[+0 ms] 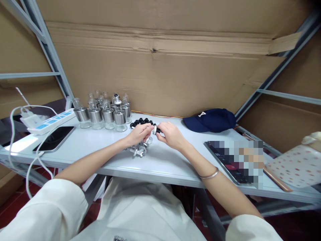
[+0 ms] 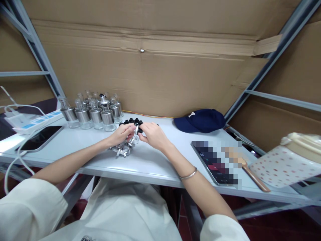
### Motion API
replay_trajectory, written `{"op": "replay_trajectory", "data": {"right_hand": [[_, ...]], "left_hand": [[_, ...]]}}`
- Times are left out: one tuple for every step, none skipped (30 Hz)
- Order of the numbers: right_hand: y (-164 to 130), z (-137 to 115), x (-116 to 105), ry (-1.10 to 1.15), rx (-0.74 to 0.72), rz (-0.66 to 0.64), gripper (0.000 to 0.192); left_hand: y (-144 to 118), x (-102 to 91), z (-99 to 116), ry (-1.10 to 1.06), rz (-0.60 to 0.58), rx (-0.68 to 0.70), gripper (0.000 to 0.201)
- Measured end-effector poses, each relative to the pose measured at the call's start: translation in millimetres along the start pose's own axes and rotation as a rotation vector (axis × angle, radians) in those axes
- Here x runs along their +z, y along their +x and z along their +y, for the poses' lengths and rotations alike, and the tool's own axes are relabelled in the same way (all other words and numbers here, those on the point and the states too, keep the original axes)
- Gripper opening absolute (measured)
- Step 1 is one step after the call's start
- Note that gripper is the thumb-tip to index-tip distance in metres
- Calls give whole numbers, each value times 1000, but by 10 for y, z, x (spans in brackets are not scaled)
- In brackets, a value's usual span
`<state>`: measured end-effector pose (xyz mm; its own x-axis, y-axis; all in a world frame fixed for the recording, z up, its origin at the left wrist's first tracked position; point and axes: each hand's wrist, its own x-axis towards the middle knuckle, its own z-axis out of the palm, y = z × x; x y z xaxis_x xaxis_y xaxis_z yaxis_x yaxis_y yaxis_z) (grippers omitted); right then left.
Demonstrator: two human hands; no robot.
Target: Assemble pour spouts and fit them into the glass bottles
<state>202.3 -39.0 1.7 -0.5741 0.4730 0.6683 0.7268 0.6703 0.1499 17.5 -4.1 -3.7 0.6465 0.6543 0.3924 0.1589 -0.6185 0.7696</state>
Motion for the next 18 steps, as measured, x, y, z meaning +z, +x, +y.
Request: {"op": "replay_trajectory", "data": {"right_hand": [[-1, -7, 4, 27, 30, -12, 12], [-2, -15, 7, 65, 62, -24, 14], [-3, -24, 9, 107, 93, -34, 15], [-3, -34, 10, 149, 120, -43, 17], [-2, -43, 10, 187, 142, -51, 18], [-1, -52, 8, 218, 163, -55, 19], [1, -61, 6, 240, 181, -56, 20], [3, -70, 4, 258, 201, -55, 21], [6, -79, 3, 274, 219, -52, 21], [8, -89, 1, 291, 237, -47, 22], [11, -100, 0, 312, 255, -41, 23], [14, -111, -1, 339, 272, -36, 24], [16, -122, 0, 372, 287, -32, 25], [19, -134, 2, 411, 304, -31, 26], [21, -145, 6, 454, 322, -32, 28], [23, -155, 13, 500, 341, -33, 30], [25, -164, 23, 548, 362, -33, 32], [26, -171, 38, 599, 384, -31, 36]], "left_hand": [[5, 7, -9, -15, 4, 7, 48], [11, 15, -17, -29, 8, 13, 49], [17, 23, -24, -46, 7, 13, 49], [23, 33, -28, -73, 0, 6, 50], [28, 44, -29, -109, -8, -7, 50], [31, 55, -28, -145, -16, -24, 51], [32, 66, -25, -175, -19, -38, 51], [30, 76, -22, -193, -17, -49, 52], [26, 84, -18, -197, -9, -55, 52], [19, 90, -14, -188, 2, -51, 52], [10, 94, -10, -167, 14, -41, 52], [1, 94, -5, -134, 27, -25, 51], [-9, 93, 1, -94, 44, -6, 51], [-17, 89, 9, -47, 59, 13, 51], [-24, 82, 19, 7, 73, 32, 50], [-29, 75, 30, 64, 88, 49, 50], [-32, 65, 42, 122, 103, 67, 50], [-33, 55, 51, 179, 114, 90, 49]]}}
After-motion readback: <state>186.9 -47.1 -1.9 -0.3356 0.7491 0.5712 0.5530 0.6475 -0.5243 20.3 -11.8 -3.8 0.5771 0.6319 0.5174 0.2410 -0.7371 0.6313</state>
